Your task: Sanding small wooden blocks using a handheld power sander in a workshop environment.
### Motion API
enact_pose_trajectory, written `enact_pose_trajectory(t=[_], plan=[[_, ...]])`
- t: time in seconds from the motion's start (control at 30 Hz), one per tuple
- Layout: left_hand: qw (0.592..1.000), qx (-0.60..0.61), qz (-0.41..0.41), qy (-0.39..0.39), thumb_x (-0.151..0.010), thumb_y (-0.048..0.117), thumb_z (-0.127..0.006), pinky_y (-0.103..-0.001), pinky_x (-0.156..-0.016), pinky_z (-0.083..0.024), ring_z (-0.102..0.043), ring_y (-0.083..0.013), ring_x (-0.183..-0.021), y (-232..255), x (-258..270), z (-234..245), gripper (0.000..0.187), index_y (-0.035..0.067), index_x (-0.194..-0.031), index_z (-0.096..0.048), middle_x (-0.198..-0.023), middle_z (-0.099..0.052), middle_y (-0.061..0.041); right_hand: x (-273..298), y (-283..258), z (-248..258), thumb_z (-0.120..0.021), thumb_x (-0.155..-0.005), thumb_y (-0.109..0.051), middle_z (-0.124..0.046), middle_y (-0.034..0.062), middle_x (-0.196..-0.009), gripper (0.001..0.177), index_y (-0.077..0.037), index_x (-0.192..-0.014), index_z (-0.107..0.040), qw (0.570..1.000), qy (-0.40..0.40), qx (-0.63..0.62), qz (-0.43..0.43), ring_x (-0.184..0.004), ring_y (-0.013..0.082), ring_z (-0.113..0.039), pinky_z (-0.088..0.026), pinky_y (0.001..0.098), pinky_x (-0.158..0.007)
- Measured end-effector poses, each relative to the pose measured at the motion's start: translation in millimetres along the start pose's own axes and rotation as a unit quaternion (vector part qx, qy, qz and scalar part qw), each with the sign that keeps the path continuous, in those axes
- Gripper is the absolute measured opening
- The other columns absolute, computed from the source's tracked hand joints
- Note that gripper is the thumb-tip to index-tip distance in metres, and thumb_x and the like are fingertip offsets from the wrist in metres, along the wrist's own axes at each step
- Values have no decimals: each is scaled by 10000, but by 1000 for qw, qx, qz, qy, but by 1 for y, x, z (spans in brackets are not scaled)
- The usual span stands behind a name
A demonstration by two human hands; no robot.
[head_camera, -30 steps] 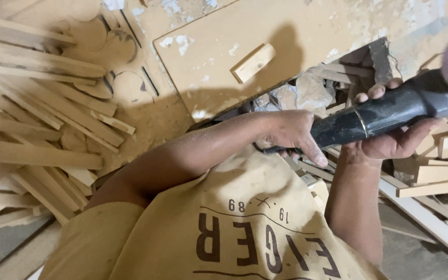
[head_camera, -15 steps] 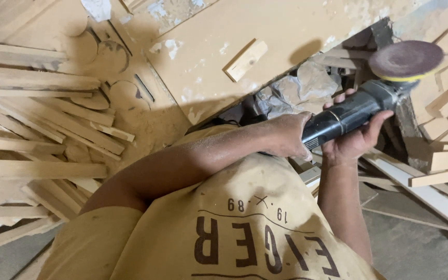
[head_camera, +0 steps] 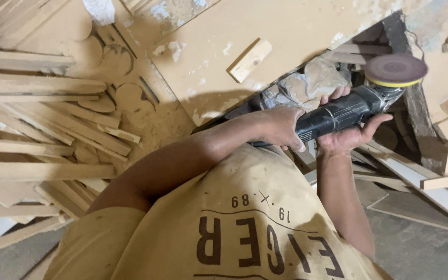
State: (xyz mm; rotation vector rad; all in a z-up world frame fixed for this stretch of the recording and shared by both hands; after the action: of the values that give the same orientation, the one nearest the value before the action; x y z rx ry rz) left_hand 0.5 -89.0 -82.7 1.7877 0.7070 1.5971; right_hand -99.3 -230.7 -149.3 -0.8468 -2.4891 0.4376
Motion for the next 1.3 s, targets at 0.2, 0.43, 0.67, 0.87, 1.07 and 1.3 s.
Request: enact_pose_trajectory(t=[0.2,0.43,0.67,0.87,1.07,1.3], plan=[[991,25,-117,65,-738,501,-843,-497,-1124,-507,-791,-274,-1183,-81,-21,29,860,261,-1508,-546,-1544,-609,-191,-9,-18,10,-850,-896,-297,-742,89,-1124,436,-58,-1227,-698,989,-53,135,-27,-1057,232,-704,-560,358,-1099],[865,-7,41,501,-777,427,-976,-485,-1230,-384,-475,-316,-1419,-205,-38,110,924,183,-1494,-449,-1527,-459,-136,14,-87,1,-873,-806,-82,-726,188,-1005,569,-91,-1277,-552,914,119,345,179,-851,328,-733,-659,520,-749],[856,-231,8,462,-975,515,-744,-470,-1169,-418,-518,-352,-1344,-185,-42,126,693,74,-1462,-525,-1433,-574,-179,36,-76,-28,-844,-887,92,-542,292,-1349,747,-64,-1384,-309,774,-26,592,221,-1080,376,-625,-588,511,-928],[875,-104,-22,473,-888,355,-844,-495,-1012,-569,-642,-382,-1212,-263,-24,109,607,138,-1388,-579,-1351,-581,-131,38,-24,-20,-1028,-736,-60,-609,246,-1223,917,-15,-1402,-399,593,52,790,150,-1122,351,-609,-466,477,-982],[848,-84,-78,518,-803,292,-895,-487,-965,-621,-694,-392,-1178,-295,-15,103,592,218,-1326,-626,-1264,-605,-80,22,68,-36,-1038,-690,-175,-655,344,-1267,1031,-56,-1477,-383,527,23,849,-8,-1248,563,-614,-448,630,-1079],[772,-220,-68,592,-766,488,-859,-431,-914,-404,-555,-218,-1160,-277,-14,107,561,300,-1262,-674,-1135,-645,43,7,144,-26,-956,-722,-269,-697,264,-1288,940,-198,-1460,-379,453,-78,882,-102,-1216,529,-653,-498,623,-1075]])
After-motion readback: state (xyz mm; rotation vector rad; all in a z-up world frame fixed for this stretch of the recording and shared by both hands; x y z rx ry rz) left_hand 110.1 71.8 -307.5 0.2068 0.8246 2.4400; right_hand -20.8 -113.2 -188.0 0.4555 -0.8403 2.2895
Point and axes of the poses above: each hand's wrist, its own x-axis away from the middle knuckle, its own z-axis out of the back of the hand, y = z × x, the point moved 8 cm from there along -x, towards the middle knuckle
